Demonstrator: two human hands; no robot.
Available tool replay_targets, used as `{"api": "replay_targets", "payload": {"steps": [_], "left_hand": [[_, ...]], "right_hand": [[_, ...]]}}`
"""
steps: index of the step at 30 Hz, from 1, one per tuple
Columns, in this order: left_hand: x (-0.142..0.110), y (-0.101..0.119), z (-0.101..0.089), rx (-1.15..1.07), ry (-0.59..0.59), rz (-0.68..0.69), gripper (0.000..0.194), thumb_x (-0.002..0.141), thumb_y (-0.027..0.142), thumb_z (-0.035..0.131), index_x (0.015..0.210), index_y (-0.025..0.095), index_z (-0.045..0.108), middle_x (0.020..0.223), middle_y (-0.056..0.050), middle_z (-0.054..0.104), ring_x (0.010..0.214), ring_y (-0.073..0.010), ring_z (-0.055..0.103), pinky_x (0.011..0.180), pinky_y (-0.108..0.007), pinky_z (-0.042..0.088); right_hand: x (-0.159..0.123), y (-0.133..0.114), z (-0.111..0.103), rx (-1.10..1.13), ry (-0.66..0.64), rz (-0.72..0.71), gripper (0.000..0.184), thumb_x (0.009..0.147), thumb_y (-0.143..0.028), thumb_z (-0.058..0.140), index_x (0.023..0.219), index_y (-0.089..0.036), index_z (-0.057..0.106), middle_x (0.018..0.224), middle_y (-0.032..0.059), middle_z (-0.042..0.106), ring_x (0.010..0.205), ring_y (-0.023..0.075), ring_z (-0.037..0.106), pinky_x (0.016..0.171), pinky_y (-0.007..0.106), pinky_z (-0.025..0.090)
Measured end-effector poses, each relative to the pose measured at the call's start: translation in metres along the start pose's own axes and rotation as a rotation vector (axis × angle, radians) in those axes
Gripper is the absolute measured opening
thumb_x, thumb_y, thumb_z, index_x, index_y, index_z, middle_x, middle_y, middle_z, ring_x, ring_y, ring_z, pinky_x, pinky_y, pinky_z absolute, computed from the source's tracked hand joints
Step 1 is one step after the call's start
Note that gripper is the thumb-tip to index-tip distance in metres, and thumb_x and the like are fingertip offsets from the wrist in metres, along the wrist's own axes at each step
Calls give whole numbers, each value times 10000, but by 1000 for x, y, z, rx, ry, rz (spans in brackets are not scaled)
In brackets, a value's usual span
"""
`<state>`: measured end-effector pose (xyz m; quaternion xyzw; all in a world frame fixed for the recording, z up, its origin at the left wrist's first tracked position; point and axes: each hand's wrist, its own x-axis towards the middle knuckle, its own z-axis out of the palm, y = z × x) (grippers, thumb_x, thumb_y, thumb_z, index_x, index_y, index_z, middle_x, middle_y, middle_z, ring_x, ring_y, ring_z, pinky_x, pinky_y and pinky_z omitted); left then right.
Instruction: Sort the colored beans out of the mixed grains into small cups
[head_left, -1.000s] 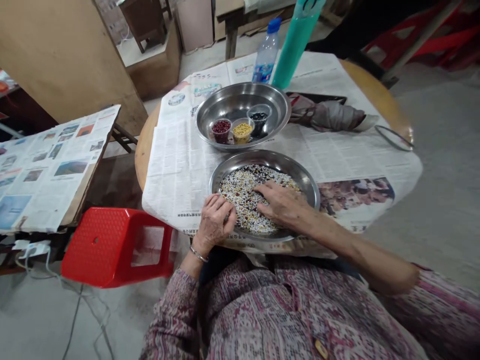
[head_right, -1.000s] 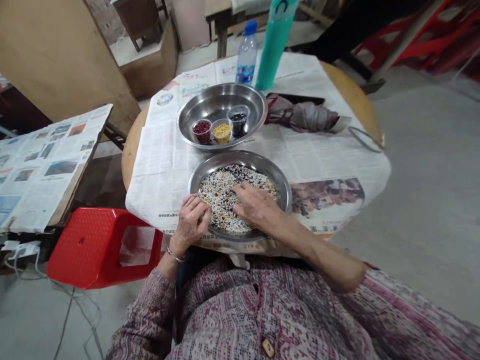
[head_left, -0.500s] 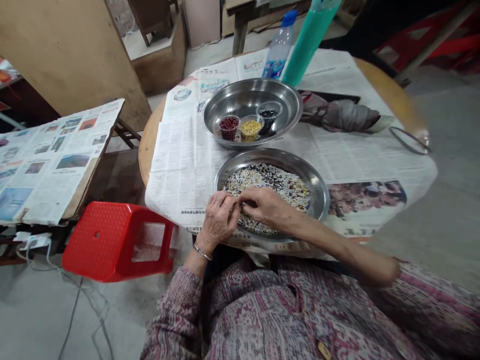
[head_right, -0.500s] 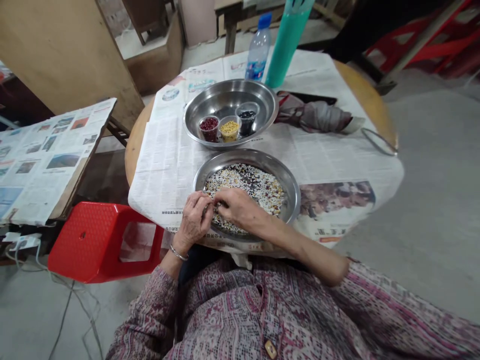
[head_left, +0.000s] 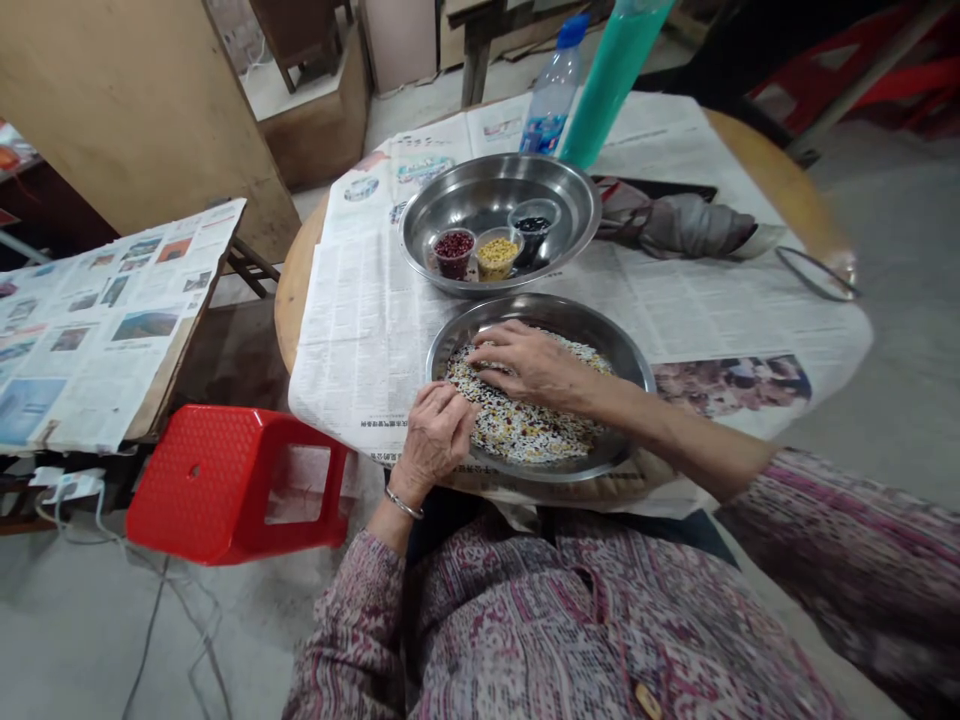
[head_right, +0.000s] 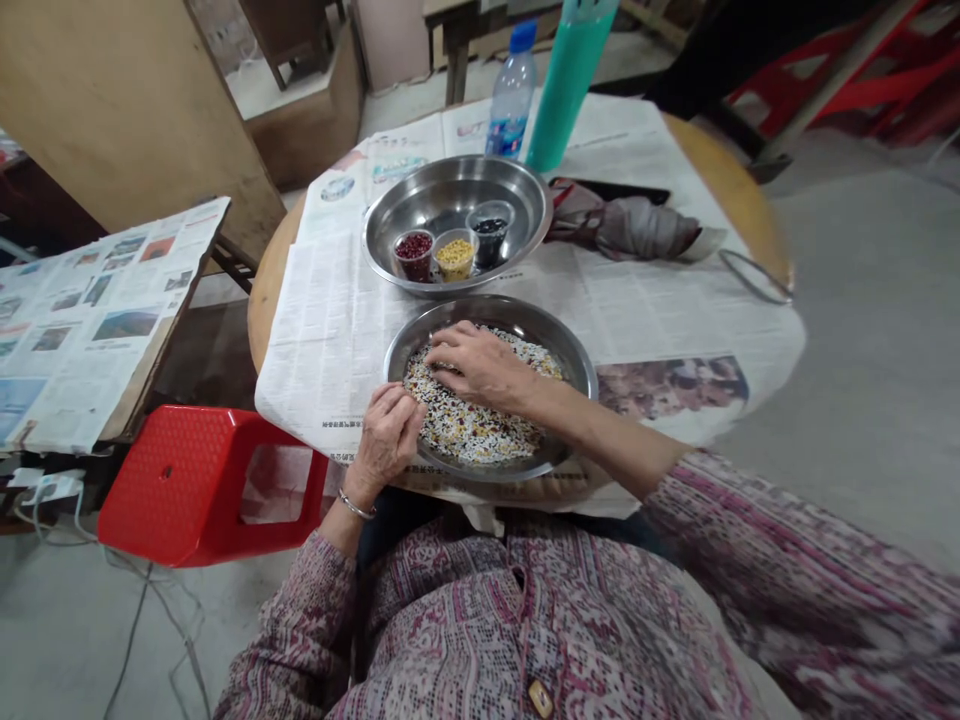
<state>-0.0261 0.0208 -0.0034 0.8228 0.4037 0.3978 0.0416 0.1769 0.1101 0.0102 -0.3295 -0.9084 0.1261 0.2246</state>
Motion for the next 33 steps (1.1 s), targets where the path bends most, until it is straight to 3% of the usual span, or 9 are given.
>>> {"api": "replay_targets", "payload": {"steps": [4, 11, 18, 21, 25, 29, 33], "left_hand": [[0, 0, 0, 20, -14, -13, 339, 1074, 205, 453, 736, 224, 449, 727, 11, 508, 774, -161, 580, 971, -371, 553], [0, 1, 0, 2, -10, -24, 328, 1067, 206, 463, 740, 228, 460, 712, 14, 517, 755, -163, 573, 976, -384, 557], [1, 2, -1, 20, -15, -19, 307, 1067, 201, 459, 762, 222, 479, 729, 6, 541, 767, -167, 580, 991, -395, 558], [0, 2, -1, 19, -15, -17, 299, 1068, 202, 460, 770, 220, 490, 734, 3, 551, 776, -170, 586, 994, -399, 554], [0, 1, -1, 2, -21, -32, 302, 1066, 204, 459, 766, 220, 494, 733, 2, 551, 783, -173, 589, 998, -405, 555], [-1, 0, 0, 15, -28, -40, 305, 1063, 209, 457, 761, 220, 495, 730, 4, 548, 790, -172, 600, 995, -411, 562], [-1, 0, 0, 31, -28, -40, 273, 1062, 199, 448, 799, 214, 519, 766, -11, 580, 831, -183, 619, 992, -422, 560]], "right_hand": [[4, 7, 2, -18, -85, -84, 297, 997, -324, 513, 1114, -202, 757, 1229, 148, 704, 1139, 291, 628, 1017, 495, 520], [-42, 21, -19, 74, -82, 81, 290, 998, -337, 481, 1028, -219, 744, 1034, 118, 706, 954, 248, 679, 879, 417, 562], [-75, -24, -28, 156, -214, 73, 392, 976, -427, 588, 1319, -249, 652, 1194, 131, 665, 1007, 269, 669, 838, 425, 567], [-70, -31, -18, 123, -255, -4, 295, 961, -287, 557, 1221, -246, 692, 1172, 120, 667, 1021, 255, 662, 821, 388, 559], [-52, -14, -5, 34, -119, 47, 269, 938, -157, 472, 1016, -235, 717, 1006, 83, 685, 852, 200, 649, 765, 340, 533], [-25, 2, -2, 4, 36, 138, 287, 956, -173, 466, 1048, -240, 729, 1040, 88, 716, 926, 226, 660, 842, 375, 542], [-1, -11, 7, -21, 41, 93, 295, 1001, -283, 489, 1105, -179, 745, 1100, 145, 730, 1069, 285, 634, 970, 458, 523]]}}
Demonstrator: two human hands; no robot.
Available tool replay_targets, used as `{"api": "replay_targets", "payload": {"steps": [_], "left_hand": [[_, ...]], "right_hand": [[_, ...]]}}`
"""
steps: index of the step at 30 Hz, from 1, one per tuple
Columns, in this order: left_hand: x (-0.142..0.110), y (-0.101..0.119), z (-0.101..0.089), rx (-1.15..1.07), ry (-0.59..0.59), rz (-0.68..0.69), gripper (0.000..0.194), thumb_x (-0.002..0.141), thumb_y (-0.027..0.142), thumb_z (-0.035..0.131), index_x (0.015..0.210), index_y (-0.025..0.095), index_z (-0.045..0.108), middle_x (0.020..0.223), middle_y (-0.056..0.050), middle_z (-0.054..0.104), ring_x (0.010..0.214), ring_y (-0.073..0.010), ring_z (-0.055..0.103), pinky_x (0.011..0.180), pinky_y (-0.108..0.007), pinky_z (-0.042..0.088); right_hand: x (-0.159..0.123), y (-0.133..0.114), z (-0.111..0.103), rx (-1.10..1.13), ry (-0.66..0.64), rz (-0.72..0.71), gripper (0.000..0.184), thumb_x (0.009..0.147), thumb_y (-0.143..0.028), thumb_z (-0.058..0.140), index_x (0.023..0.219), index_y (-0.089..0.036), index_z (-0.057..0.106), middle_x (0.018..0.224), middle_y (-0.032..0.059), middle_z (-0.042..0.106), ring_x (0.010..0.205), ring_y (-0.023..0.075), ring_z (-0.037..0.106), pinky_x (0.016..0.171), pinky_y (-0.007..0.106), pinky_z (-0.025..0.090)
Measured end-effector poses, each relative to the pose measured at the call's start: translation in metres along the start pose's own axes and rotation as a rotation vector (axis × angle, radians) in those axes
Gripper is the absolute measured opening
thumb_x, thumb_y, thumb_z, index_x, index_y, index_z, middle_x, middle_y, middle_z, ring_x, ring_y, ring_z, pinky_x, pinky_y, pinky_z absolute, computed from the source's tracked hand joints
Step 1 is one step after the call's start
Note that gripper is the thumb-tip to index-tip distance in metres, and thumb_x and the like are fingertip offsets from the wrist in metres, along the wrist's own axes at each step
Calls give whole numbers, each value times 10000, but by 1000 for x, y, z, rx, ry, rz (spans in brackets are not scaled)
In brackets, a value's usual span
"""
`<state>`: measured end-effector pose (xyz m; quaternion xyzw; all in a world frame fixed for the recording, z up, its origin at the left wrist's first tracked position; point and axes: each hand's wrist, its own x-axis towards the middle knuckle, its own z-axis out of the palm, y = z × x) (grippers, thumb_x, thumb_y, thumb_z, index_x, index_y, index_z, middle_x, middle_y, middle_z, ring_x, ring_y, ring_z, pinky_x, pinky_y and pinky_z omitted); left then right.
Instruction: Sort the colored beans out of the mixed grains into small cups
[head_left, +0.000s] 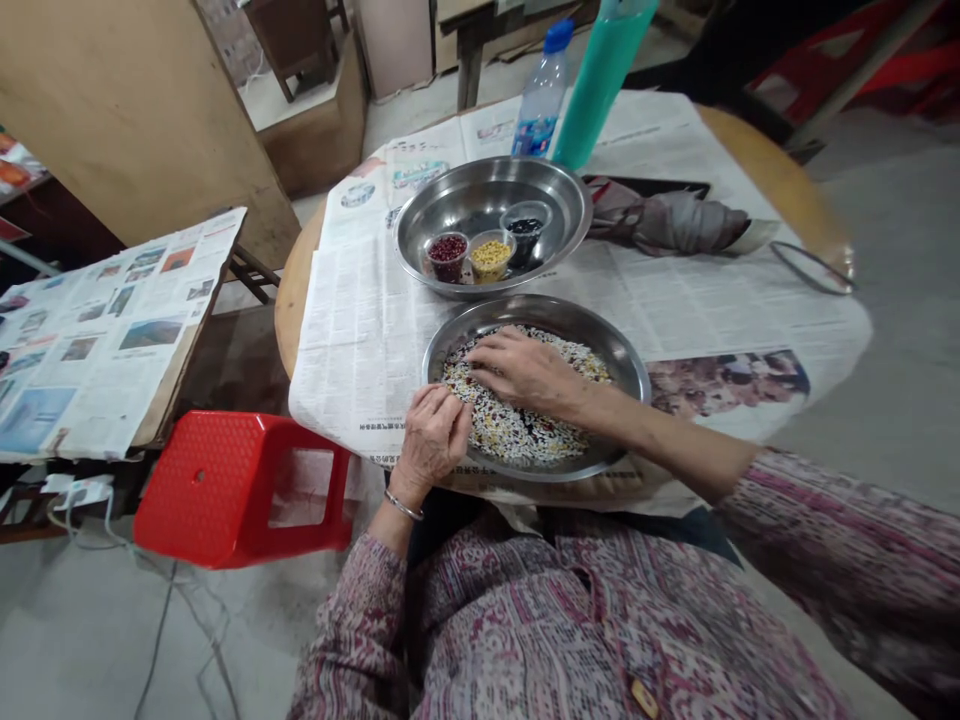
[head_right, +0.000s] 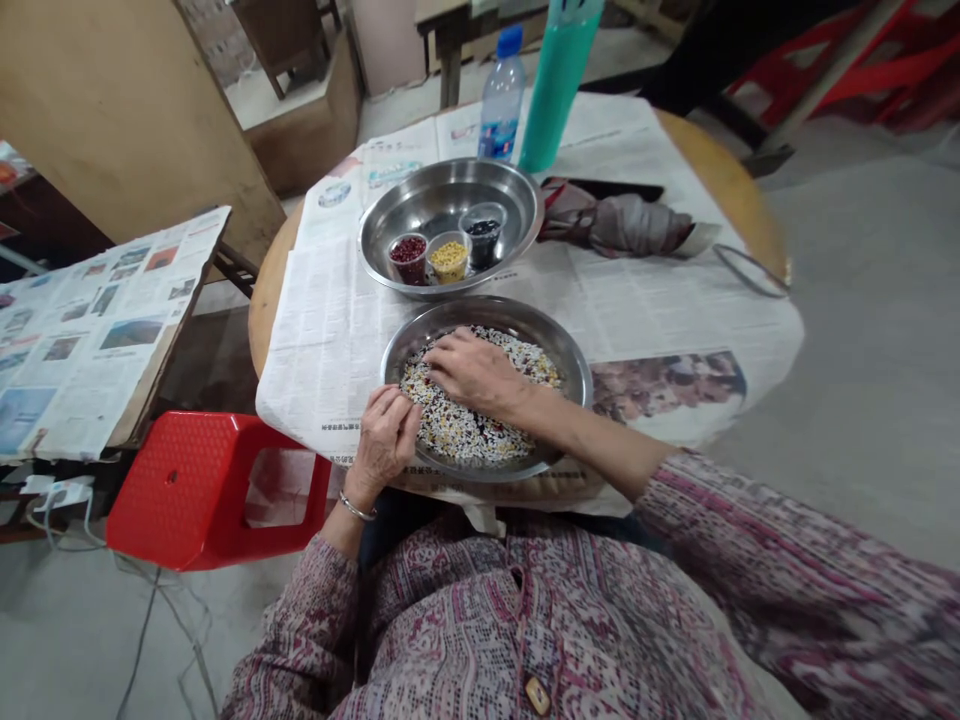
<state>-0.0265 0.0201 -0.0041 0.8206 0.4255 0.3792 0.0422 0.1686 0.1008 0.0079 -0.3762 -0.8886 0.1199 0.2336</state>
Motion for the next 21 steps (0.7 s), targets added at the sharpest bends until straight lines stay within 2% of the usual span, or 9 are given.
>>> {"api": "replay_targets", "payload": {"steps": [5, 7, 10, 13, 17, 21], "left_hand": [[-1, 1, -2, -19, 23, -1, 195, 1063, 168, 400, 966, 198, 567, 897, -59, 651, 934, -212, 643, 939, -417, 552], [-1, 1, -2, -35, 25, 1, 180, 1063, 164, 410, 974, 199, 563, 898, -56, 651, 911, -209, 635, 917, -404, 546], [0, 1, -2, -51, 5, -14, 190, 1062, 162, 429, 919, 207, 546, 846, -37, 628, 848, -198, 610, 878, -385, 531], [1, 1, -2, -66, -5, -28, 203, 1064, 160, 436, 895, 212, 536, 821, -26, 613, 826, -192, 597, 879, -378, 520], [1, 2, -3, -77, 15, -30, 188, 1063, 164, 451, 905, 215, 540, 827, -21, 619, 823, -187, 598, 888, -372, 519], [1, 2, -4, -60, 16, -33, 180, 1066, 173, 446, 922, 219, 545, 840, -24, 629, 832, -187, 612, 897, -379, 525]], "right_hand": [[-8, -23, 10, 31, -103, -230, 307, 962, -268, 571, 1210, -160, 715, 1224, 162, 707, 1148, 291, 615, 1014, 493, 515], [-21, -22, 5, 29, -127, -284, 281, 948, -267, 593, 1184, -181, 720, 1238, 147, 705, 1171, 290, 611, 1019, 502, 515], [-43, -9, -11, -10, -126, -290, 199, 958, -277, 595, 1067, -206, 744, 1266, 137, 702, 1223, 298, 600, 1063, 528, 494], [-58, 13, -27, -39, -83, -197, 218, 987, -315, 558, 1027, -225, 752, 1256, 130, 710, 1204, 304, 620, 1056, 541, 511], [-60, 36, -31, -47, 14, 41, 271, 979, -344, 539, 1114, -257, 758, 1235, 127, 703, 1183, 330, 628, 1012, 553, 544], [-48, 32, -21, -64, 69, 157, 313, 963, -301, 529, 1179, -235, 745, 1174, 148, 713, 1148, 356, 631, 956, 564, 563]]}}
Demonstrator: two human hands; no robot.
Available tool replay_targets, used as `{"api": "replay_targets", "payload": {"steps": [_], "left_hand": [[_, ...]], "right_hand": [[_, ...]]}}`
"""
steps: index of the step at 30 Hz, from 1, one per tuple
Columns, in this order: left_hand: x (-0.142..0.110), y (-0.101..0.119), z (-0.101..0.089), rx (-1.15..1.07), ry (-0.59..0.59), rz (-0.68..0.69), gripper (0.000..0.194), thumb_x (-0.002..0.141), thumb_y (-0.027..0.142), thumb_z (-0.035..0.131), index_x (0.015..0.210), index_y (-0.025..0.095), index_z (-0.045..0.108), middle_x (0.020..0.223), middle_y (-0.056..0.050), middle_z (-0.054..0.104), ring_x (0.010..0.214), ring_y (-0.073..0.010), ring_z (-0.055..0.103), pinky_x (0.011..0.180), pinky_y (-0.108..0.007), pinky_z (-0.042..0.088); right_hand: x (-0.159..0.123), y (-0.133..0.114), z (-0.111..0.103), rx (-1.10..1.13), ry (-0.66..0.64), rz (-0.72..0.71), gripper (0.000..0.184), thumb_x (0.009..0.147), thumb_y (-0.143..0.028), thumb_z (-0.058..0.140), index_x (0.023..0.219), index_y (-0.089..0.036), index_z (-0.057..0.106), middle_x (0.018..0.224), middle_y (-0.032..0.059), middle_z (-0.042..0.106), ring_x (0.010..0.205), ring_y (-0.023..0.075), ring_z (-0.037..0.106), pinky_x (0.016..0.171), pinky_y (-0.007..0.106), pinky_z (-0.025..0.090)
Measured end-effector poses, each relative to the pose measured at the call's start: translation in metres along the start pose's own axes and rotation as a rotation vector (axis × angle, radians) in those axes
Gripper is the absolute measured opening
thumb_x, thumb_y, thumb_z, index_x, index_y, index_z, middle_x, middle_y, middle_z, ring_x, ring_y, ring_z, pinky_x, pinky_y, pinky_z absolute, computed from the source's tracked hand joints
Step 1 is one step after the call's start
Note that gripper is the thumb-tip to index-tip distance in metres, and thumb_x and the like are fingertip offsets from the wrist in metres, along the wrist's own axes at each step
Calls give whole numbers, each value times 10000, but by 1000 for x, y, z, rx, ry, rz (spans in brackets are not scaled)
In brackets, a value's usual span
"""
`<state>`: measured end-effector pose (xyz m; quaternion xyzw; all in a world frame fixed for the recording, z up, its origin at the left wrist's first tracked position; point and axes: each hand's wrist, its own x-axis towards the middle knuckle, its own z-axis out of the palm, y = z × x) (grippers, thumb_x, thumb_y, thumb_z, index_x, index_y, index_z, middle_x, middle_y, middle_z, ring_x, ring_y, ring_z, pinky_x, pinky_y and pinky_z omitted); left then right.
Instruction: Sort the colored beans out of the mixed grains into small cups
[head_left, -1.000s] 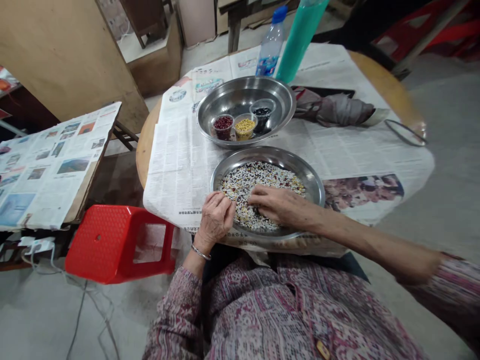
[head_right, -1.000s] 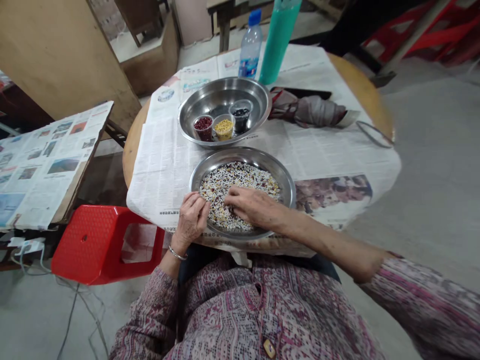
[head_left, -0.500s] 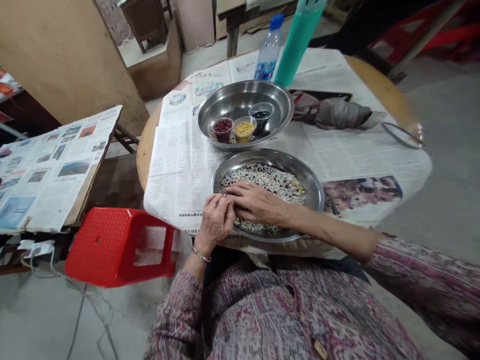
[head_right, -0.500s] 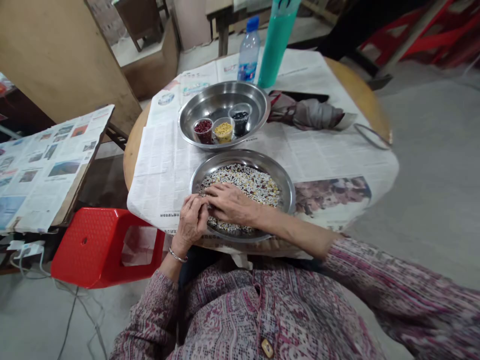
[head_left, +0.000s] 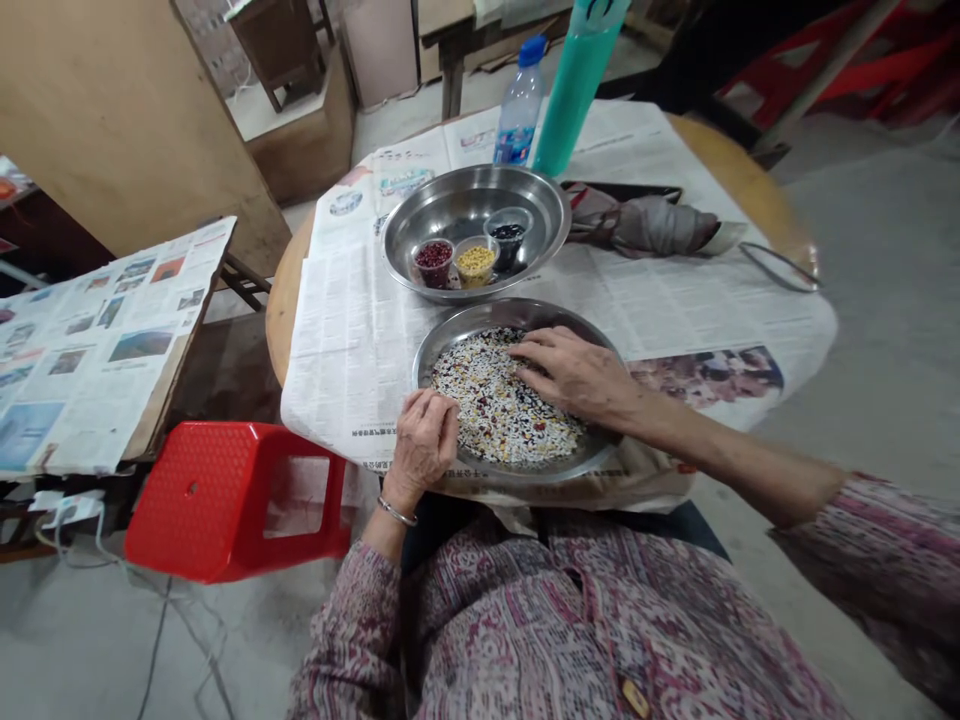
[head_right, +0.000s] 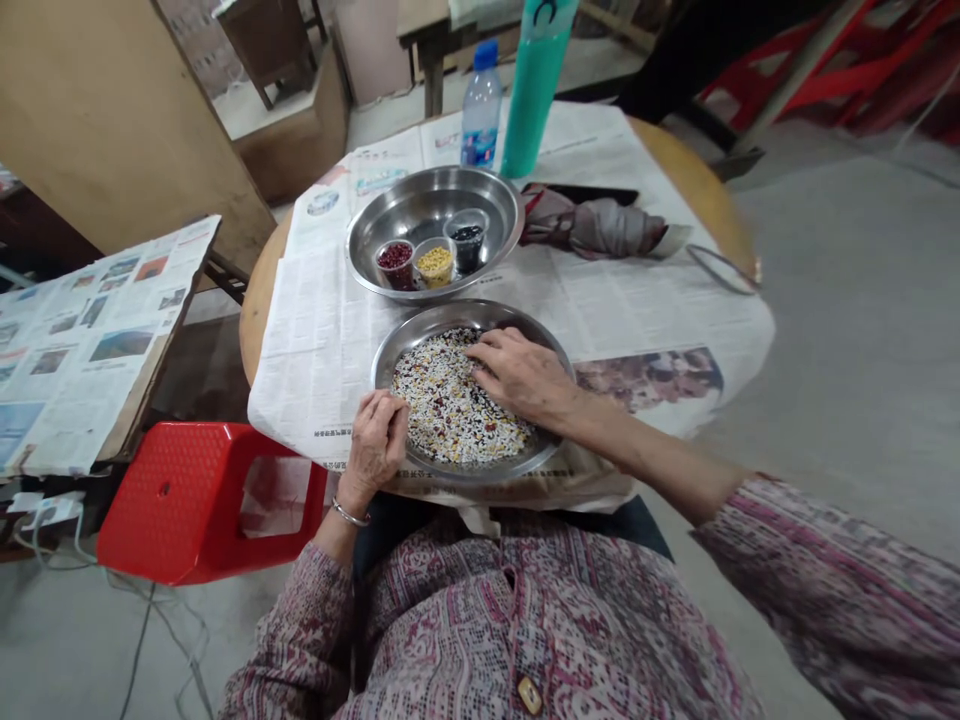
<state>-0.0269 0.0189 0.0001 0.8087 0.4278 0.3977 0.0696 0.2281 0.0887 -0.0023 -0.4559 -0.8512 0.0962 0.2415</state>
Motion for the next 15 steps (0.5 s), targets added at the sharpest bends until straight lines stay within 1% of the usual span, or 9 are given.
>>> {"api": "replay_targets", "payload": {"steps": [1, 3, 6, 8, 10, 11, 15], "left_hand": [[0, 0, 0, 7, -1, 2, 179, 1067, 173, 444, 925, 219, 543, 840, -24, 629, 831, -187, 614, 897, -379, 527], [0, 0, -1, 18, -3, 7, 175, 1067, 172, 444, 929, 219, 540, 841, -23, 630, 832, -186, 618, 895, -375, 530], [0, 0, -1, 26, -1, 13, 163, 1062, 162, 451, 940, 216, 546, 853, -28, 638, 857, -190, 626, 913, -378, 530], [-1, 0, 0, 23, -1, 15, 156, 1056, 153, 457, 948, 212, 552, 861, -31, 645, 874, -195, 629, 926, -385, 528], [-1, 0, 0, 17, -1, 14, 157, 1055, 152, 455, 948, 211, 555, 857, -31, 647, 865, -195, 626, 922, -387, 527], [-1, -1, 0, 16, 0, 14, 160, 1056, 155, 454, 945, 211, 554, 854, -30, 646, 856, -193, 624, 917, -387, 527], [0, -1, 1, 16, 15, 20, 166, 1061, 168, 450, 937, 217, 550, 844, -25, 643, 835, -187, 626, 906, -382, 531]], "right_hand": [[2, -7, 3, 4, 0, -3, 314, 974, -303, 518, 1181, -227, 741, 1169, 150, 712, 1142, 348, 632, 954, 551, 565], [4, -23, 8, 25, -12, -53, 307, 998, -318, 504, 1169, -209, 735, 1149, 149, 707, 1130, 319, 634, 967, 511, 562], [2, -47, 11, 66, -79, -212, 284, 1009, -318, 517, 1158, -196, 726, 1129, 133, 701, 1104, 279, 631, 964, 452, 559], [-1, -54, 11, 80, -134, -310, 258, 1003, -297, 530, 1132, -201, 731, 1113, 121, 704, 1060, 262, 631, 926, 432, 565], [-2, -50, 9, 59, -154, -333, 252, 1007, -279, 515, 1079, -208, 745, 1090, 116, 714, 1019, 258, 631, 901, 434, 565], [-1, -44, 8, 34, -140, -306, 263, 1011, -278, 502, 1053, -209, 752, 1080, 119, 718, 1011, 263, 630, 900, 445, 564], [2, -11, -4, -45, -24, -109, 300, 1008, -299, 478, 1017, -213, 766, 1101, 139, 720, 1069, 302, 637, 938, 489, 559]]}}
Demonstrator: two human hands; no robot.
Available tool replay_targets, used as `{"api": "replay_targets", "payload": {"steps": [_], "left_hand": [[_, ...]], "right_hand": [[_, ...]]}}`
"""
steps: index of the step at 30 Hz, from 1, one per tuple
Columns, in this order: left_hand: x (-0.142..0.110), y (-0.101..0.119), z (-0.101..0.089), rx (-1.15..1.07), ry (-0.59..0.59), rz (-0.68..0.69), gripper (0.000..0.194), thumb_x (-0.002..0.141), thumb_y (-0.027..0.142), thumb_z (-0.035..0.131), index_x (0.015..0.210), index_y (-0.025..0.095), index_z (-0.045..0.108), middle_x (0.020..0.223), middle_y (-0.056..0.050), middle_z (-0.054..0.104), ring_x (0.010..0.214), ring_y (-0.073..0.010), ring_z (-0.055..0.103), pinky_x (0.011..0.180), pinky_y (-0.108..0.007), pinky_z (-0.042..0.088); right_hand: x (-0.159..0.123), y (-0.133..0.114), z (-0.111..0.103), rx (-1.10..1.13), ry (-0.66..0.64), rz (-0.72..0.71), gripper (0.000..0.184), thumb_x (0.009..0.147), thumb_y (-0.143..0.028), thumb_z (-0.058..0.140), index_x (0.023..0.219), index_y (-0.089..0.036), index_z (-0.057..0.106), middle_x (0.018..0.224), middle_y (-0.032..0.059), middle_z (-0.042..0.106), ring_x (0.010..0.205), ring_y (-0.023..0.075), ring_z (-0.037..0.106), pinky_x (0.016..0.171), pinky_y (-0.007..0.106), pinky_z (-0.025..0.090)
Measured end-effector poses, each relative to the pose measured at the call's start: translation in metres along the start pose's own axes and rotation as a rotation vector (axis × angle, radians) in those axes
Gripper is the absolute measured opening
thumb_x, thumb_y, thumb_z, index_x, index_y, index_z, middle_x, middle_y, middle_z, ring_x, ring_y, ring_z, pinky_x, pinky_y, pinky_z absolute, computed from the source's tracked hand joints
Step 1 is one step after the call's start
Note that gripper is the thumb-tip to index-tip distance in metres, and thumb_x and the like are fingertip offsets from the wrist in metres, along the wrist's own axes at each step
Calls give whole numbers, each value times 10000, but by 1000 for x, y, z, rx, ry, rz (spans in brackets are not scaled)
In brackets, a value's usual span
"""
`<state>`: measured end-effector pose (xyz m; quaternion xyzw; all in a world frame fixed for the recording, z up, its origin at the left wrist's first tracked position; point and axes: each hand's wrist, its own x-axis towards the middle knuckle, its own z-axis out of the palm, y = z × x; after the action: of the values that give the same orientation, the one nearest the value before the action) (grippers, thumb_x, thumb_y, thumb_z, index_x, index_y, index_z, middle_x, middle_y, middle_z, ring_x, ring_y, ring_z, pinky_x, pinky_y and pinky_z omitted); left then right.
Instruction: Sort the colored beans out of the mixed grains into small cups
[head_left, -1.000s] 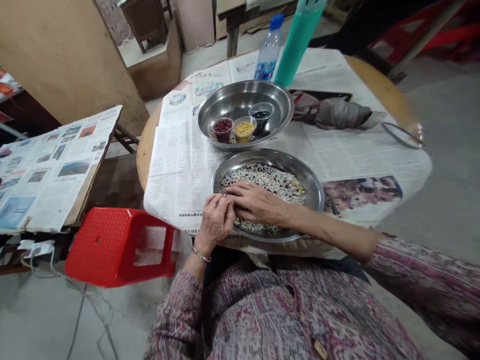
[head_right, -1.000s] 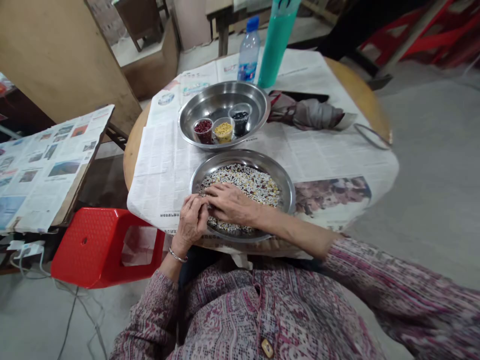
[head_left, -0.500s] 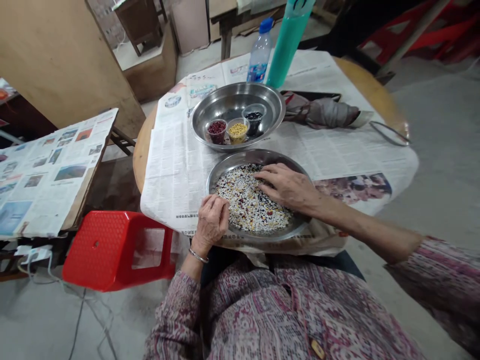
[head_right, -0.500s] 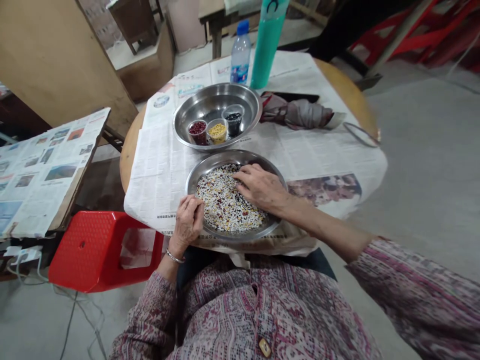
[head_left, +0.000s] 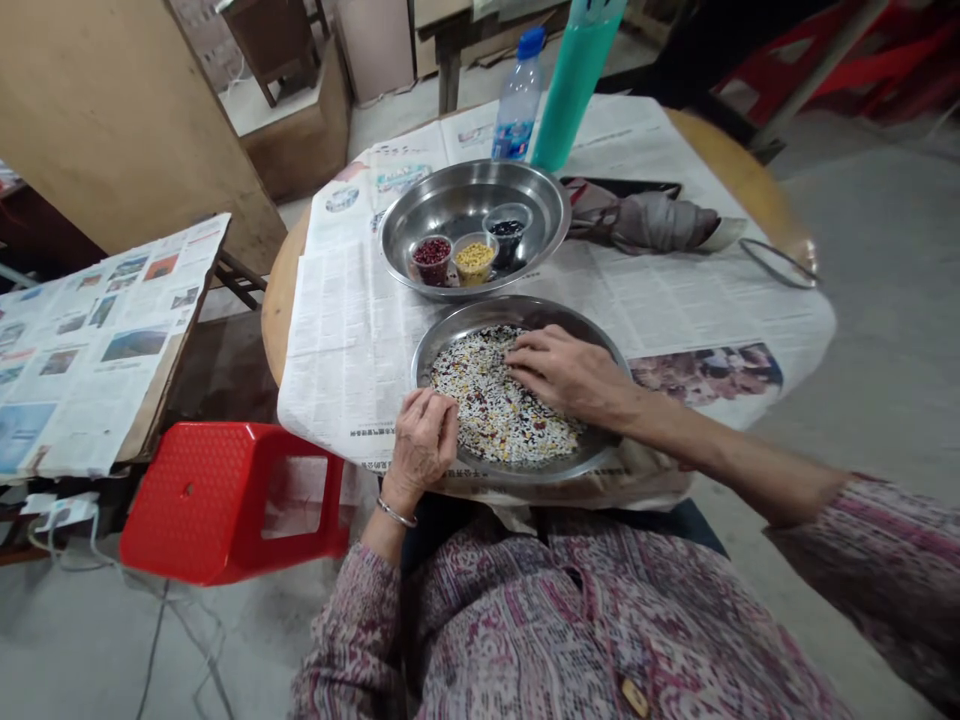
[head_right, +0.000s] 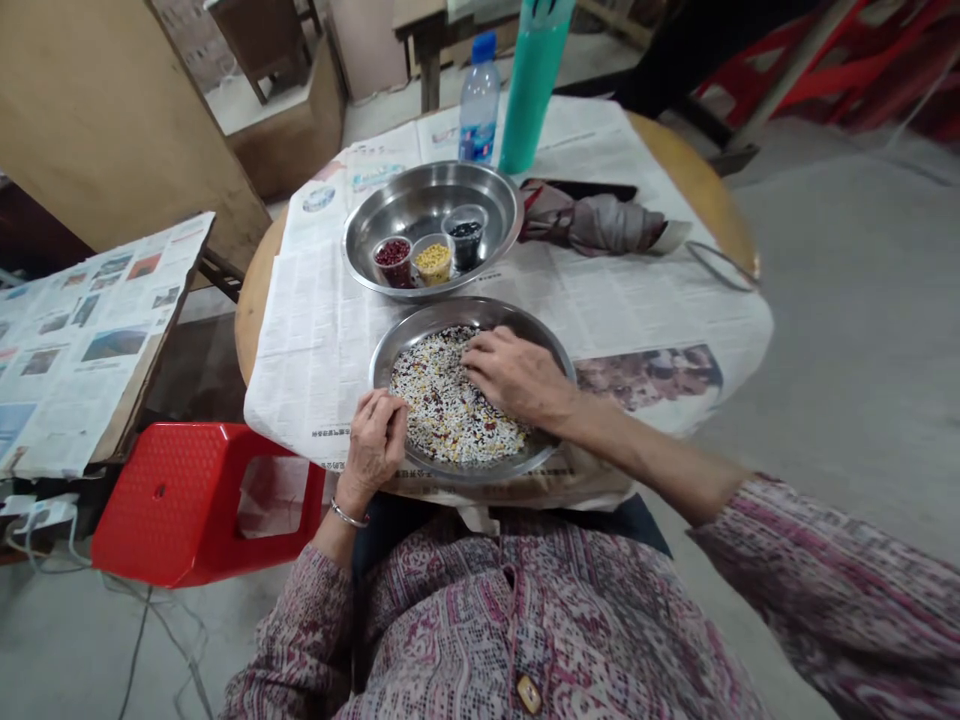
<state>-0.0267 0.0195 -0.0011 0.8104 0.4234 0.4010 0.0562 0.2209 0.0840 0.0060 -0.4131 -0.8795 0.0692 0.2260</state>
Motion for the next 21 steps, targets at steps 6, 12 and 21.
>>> {"api": "replay_targets", "payload": {"steps": [6, 12, 21], "left_hand": [[-1, 1, 0, -11, -7, -12, 165, 1058, 171, 460, 927, 220, 548, 845, -30, 645, 840, -191, 617, 905, -388, 531], [0, 1, 0, -12, -1, 0, 159, 1055, 162, 456, 937, 218, 546, 845, -26, 641, 844, -191, 619, 911, -383, 532], [0, 1, 0, -11, -1, 0, 159, 1056, 160, 450, 952, 210, 559, 853, -33, 640, 850, -196, 619, 909, -383, 532]], "right_hand": [[-23, 12, -17, 19, -106, 110, 346, 1004, -454, 508, 1135, -206, 712, 1078, 137, 717, 951, 303, 698, 848, 473, 583], [-33, -17, -2, 122, -181, 126, 252, 916, -344, 613, 1111, -206, 691, 1064, 126, 700, 968, 285, 698, 853, 432, 573], [26, -43, 6, 504, -199, 409, 173, 759, -207, 571, 830, -210, 729, 570, -35, 600, 541, 146, 535, 570, 290, 426]]}}
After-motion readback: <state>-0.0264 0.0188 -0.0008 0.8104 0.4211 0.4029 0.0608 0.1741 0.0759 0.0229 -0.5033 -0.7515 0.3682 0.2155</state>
